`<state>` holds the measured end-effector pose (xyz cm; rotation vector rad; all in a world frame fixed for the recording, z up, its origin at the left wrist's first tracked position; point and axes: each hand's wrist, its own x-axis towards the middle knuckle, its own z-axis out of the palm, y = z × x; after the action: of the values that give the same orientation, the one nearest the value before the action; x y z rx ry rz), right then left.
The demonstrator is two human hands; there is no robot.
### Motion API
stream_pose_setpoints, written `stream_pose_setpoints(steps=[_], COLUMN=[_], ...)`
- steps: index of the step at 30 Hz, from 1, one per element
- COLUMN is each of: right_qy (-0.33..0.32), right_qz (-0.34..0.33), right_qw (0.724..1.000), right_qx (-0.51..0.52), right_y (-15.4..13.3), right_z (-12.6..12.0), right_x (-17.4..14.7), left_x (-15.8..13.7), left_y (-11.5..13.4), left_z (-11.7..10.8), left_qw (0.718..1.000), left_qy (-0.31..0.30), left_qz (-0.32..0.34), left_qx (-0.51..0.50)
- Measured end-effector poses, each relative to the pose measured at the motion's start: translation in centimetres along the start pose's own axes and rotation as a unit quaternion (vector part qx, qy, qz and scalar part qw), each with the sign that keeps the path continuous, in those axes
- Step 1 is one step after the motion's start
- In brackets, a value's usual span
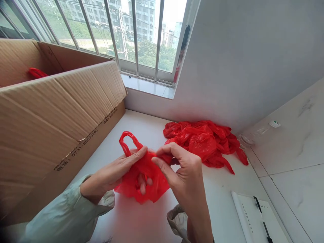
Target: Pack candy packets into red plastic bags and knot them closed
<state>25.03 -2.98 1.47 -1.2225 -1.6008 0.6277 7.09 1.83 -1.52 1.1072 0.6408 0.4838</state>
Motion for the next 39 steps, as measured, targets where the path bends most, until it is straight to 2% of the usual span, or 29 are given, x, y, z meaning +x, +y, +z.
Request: stream_pose_setpoints(steps=[4, 8, 10, 14, 15, 18, 20, 24, 28, 30, 32, 34, 39], right_qy=[-0.151, -0.229, -0.221, -0.104, -0.112, -0.22, -0.253, -0.234, -0.225, -0.217, -0.208, -0.214, -0.154], right_qz=[-0.091, -0.095, -0.086, -0.033, -0.014, 0.035, 0.075, 0.136, 0.167, 0.19, 0.201, 0.185, 0.121], right_qw=[0.983, 0.967, 0.971, 0.993, 0.99, 0.959, 0.942, 0.941, 0.935, 0.926, 0.921, 0.922, 0.956], right_qx=[-0.042, -0.064, -0.034, 0.051, 0.085, 0.178, 0.208, 0.204, 0.217, 0.244, 0.261, 0.263, 0.219], right_y=[-0.6, 0.0, 0.5, 1.9, 2.3, 3.4, 3.7, 3.8, 4.0, 4.2, 4.5, 4.7, 4.6], right_z=[0.1, -0.6, -0.9, -0.5, -0.1, 1.2, 1.9, 2.2, 1.8, 1.8, 1.9, 2.0, 1.4], right_x=[-0.7, -0.6, -0.2, 1.0, 1.3, 1.9, 2.1, 2.0, 1.9, 2.0, 2.2, 2.4, 2.5], left_x=[-0.1, -0.4, -0.5, -0.2, -0.2, -0.1, -0.2, -0.3, 0.3, 0.6, 0.7, 0.6, -0.4], left_y=[1.0, 1.5, 1.5, 1.0, 0.9, 0.6, 0.8, 1.1, 0.1, -0.4, -0.6, -0.3, 1.8], left_z=[-0.1, -0.5, -0.7, -1.1, -1.3, -1.7, -1.9, -1.8, -1.5, -1.4, -1.4, -1.4, -1.8], left_qw=[0.998, 0.996, 0.995, 0.99, 0.988, 0.977, 0.962, 0.899, 0.793, 0.757, 0.756, 0.756, 0.78], left_qy=[-0.015, -0.034, -0.057, -0.083, -0.081, -0.062, -0.035, 0.085, 0.183, 0.202, 0.201, 0.19, 0.084], left_qz=[0.052, 0.077, 0.077, 0.105, 0.117, 0.154, 0.179, 0.254, 0.32, 0.343, 0.354, 0.356, 0.323], left_qx=[-0.043, 0.012, 0.013, 0.043, 0.062, 0.133, 0.205, 0.346, 0.485, 0.518, 0.513, 0.516, 0.53])
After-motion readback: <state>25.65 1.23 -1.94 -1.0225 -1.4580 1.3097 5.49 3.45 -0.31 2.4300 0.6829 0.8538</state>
